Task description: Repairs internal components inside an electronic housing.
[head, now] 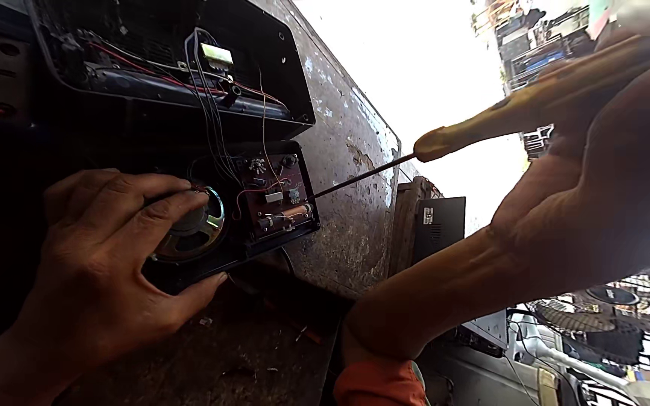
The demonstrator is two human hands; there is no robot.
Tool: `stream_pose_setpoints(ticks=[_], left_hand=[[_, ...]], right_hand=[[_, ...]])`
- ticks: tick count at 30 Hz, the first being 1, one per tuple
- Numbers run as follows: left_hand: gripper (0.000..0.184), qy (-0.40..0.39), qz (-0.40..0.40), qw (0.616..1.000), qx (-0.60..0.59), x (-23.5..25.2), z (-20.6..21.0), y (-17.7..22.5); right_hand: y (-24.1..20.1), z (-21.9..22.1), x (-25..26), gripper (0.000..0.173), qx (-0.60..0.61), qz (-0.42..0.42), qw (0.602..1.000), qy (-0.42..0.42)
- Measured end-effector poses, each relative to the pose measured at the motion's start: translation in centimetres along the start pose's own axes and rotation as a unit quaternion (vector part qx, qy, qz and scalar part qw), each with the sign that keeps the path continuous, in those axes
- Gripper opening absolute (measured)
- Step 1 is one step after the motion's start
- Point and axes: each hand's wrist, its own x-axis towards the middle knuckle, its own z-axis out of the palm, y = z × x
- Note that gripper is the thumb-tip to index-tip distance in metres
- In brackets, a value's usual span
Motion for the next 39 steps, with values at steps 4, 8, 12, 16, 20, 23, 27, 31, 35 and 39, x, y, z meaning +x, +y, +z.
stream_pose_setpoints(ticks=[4, 8, 12, 16, 20, 23, 27, 31, 35, 39], left_hand=[[0.082, 0.0, 0.001, 1.0, 0.0, 0.0, 0.0, 0.0], [0.082, 0.0, 0.002, 1.0, 0.0, 0.1, 0.0, 0.0], [0.082, -0.001, 0.0, 1.0, -0.003, 0.1, 0.0, 0.0], [0.082, 0.0, 0.001, 1.0, -0.002, 0.2, -0.1, 0.0], [0.079, 0.002, 0.001, 1.0, -0.004, 0.5, -0.3, 0.5], [0.077, 0.005, 0.006, 1.0, -0.005, 0.5, -0.2, 0.4], [0.078, 0.01, 0.009, 1.0, -0.004, 0.3, 0.1, 0.0], [0.075, 0.014, 0.011, 1.0, -0.005, 0.2, 0.3, -0.1], [0.075, 0.01, 0.01, 1.0, -0.005, 0.1, 0.3, -0.1], [0.077, 0.011, 0.012, 1.0, -0.008, 0.0, 0.4, -0.1]], right_hand=[[0.1, 0.0, -0.2, 0.027, 0.072, 0.013, 0.997, -0.003], [0.3, 0.9, 0.0, 0.033, -0.011, -0.03, 0.996, 0.078], [0.7, 0.4, 0.5, 0.03, 0.145, -0.003, 0.989, -0.035], [0.2, 1.4, -0.4, 0.031, -0.004, -0.01, 0.995, 0.098], [-0.6, 0.0, -0.4, 0.02, 0.036, 0.017, 0.999, -0.03], [-0.7, 0.7, -0.5, 0.023, 0.097, 0.032, 0.995, -0.022], [0.1, 1.4, 0.1, 0.04, -0.004, -0.056, 0.997, 0.047], [-0.3, 0.6, 0.4, 0.027, 0.111, -0.042, 0.992, -0.039], [-0.1, 0.7, 0.1, 0.042, 0.055, -0.059, 0.996, 0.05], [0.1, 0.2, 0.3, 0.043, 0.003, -0.071, 0.997, 0.036]])
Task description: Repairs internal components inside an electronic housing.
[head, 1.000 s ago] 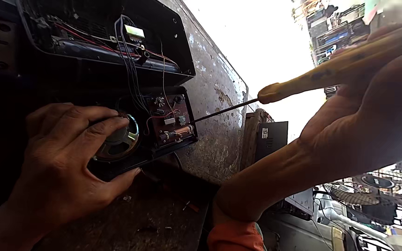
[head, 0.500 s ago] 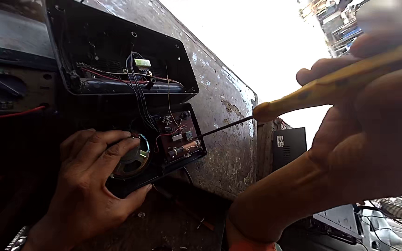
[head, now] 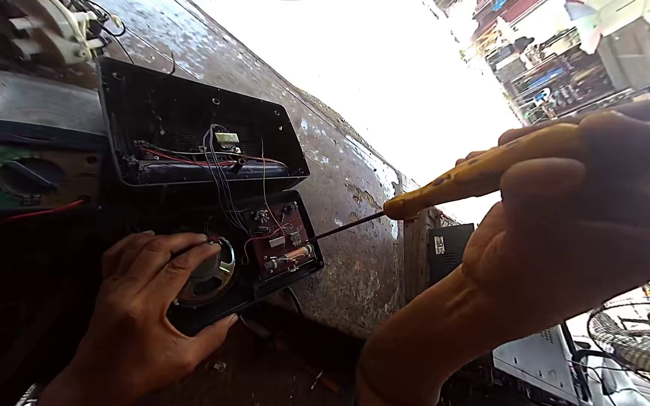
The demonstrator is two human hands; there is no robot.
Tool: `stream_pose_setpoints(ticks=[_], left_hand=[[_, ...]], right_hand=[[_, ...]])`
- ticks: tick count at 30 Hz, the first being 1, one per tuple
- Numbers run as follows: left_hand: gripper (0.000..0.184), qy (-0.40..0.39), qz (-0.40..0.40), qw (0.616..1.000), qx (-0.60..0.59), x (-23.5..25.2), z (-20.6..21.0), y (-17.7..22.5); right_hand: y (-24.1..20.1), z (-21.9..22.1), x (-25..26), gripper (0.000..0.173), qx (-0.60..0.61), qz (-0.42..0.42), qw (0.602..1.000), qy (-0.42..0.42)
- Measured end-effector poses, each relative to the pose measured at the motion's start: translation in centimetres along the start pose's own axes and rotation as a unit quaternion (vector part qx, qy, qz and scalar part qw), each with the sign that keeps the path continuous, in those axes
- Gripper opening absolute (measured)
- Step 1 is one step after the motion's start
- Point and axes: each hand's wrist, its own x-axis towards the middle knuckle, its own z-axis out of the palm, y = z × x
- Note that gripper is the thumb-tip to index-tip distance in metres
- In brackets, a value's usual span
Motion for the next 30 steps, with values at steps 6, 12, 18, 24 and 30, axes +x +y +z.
stream_pose_setpoints(ticks=[6, 12, 18, 24, 30], left_hand=[[0.078, 0.0, -0.002, 1.0, -0.001, 0.1, -0.14, 0.22], [0.079, 0.002, -0.001, 1.0, 0.004, 0.25, -0.18, 0.41], [0.081, -0.002, -0.002, 1.0, 0.003, 0.27, -0.25, 0.31], [0.08, 0.0, -0.005, 1.0, 0.001, 0.22, -0.24, 0.35], [0.082, -0.003, -0.004, 1.0, 0.003, 0.24, -0.33, 0.27]], right_hand=[[0.35, -0.23, -0.17, 0.036, 0.061, 0.023, 0.998, -0.004], [0.45, -1.02, -0.08, 0.03, 0.039, 0.017, 0.999, -0.029], [-0.01, -0.74, -0.42, 0.038, 0.026, 0.028, 0.999, 0.002], [-0.08, -0.86, -0.39, 0.03, 0.114, 0.052, 0.99, -0.061], [-0.27, -0.11, -0.2, 0.039, 0.132, 0.047, 0.989, -0.049]])
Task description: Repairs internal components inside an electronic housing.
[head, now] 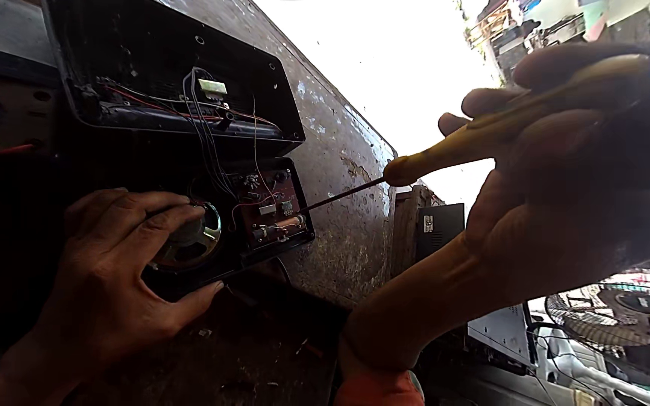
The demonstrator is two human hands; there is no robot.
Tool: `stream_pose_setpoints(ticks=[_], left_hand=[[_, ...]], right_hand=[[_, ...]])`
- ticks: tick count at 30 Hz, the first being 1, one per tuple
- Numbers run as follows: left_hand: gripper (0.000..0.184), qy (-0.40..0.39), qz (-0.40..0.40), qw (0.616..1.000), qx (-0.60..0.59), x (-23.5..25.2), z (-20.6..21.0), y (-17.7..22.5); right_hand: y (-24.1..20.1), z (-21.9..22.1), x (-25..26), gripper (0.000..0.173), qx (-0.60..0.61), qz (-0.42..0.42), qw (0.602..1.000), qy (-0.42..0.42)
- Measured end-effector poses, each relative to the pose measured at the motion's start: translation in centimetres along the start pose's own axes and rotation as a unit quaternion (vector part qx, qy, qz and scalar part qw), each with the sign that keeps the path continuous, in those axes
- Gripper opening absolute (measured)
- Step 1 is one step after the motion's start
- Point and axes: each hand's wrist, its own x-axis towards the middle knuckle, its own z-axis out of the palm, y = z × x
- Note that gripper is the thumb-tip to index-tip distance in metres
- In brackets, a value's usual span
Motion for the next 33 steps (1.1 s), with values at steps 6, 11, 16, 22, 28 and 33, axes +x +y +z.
stream_pose_setpoints(ticks=[6, 11, 16, 22, 28, 33], left_hand=[[0.083, 0.005, 0.004, 1.0, 0.006, 0.1, -0.1, 0.0], [0.083, 0.004, 0.014, 1.0, 0.016, 0.4, -0.3, 0.2], [0.085, -0.047, 0.015, 0.997, 0.057, 0.5, -0.9, 0.4], [0.1, -0.126, -0.001, 0.977, 0.172, 0.9, -1.3, 2.4], [0.087, -0.108, 0.006, 0.982, 0.152, 0.8, 0.0, 2.8], [0.087, -0.118, 0.019, 0.985, 0.125, 1.2, -0.7, 2.5]], right_hand=[[0.8, 1.5, 0.8, 0.043, -0.155, -0.09, 0.98, 0.091], [1.3, 1.4, 0.8, 0.06, -0.154, -0.025, 0.988, 0.004], [5.1, 1.3, 0.1, 0.072, 0.103, 0.102, 0.989, -0.02], [9.8, 0.9, -1.4, 0.051, -0.054, 0.256, 0.955, -0.141], [15.1, 4.3, -4.1, 0.028, -0.177, 0.233, 0.92, -0.263], [15.9, 3.8, -4.5, 0.036, -0.088, 0.213, 0.91, -0.344]])
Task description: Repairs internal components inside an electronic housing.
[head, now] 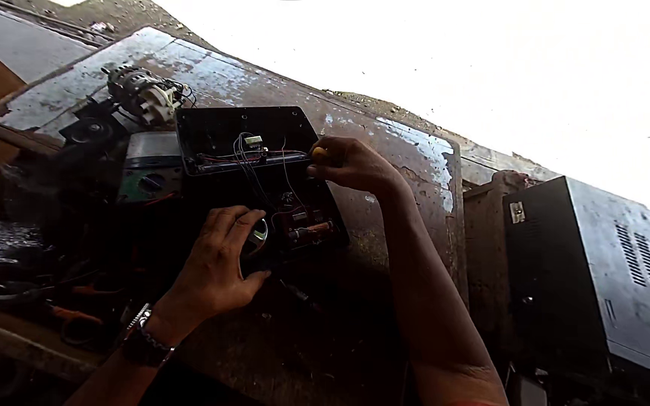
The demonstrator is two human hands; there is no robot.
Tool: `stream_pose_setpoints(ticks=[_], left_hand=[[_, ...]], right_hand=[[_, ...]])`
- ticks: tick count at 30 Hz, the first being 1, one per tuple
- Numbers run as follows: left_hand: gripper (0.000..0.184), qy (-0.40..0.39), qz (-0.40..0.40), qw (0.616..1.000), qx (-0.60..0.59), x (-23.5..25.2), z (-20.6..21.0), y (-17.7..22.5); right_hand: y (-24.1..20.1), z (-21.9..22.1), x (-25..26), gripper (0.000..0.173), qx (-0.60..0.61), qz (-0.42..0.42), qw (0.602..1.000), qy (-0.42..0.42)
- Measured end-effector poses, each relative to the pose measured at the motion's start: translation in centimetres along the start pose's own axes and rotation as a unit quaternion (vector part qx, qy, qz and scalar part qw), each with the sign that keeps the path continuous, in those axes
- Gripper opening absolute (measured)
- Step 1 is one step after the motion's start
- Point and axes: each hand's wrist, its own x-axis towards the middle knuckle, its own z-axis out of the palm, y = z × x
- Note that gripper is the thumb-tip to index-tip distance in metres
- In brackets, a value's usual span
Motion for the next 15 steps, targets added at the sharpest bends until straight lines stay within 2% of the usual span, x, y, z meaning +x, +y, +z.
stream_pose_setpoints(ticks=[4, 7, 15], left_hand=[[0.09, -0.045, 0.035, 0.998, -0.009, 0.6, -1.3, -0.6], [0.09, -0.079, 0.092, 0.992, -0.038, 1.5, -2.2, -1.3], [0.088, -0.202, 0.257, 0.934, -0.147, 7.6, -4.2, -2.9]], right_hand=[[-1.5, -0.4, -1.3, 0.032, -0.08, 0.033, 0.996, 0.001], [-3.1, -0.9, -4.3, 0.033, -0.091, 0.1, 0.991, 0.016], [-8.2, 0.0, -15.2, 0.043, -0.12, 0.3, 0.934, 0.155]])
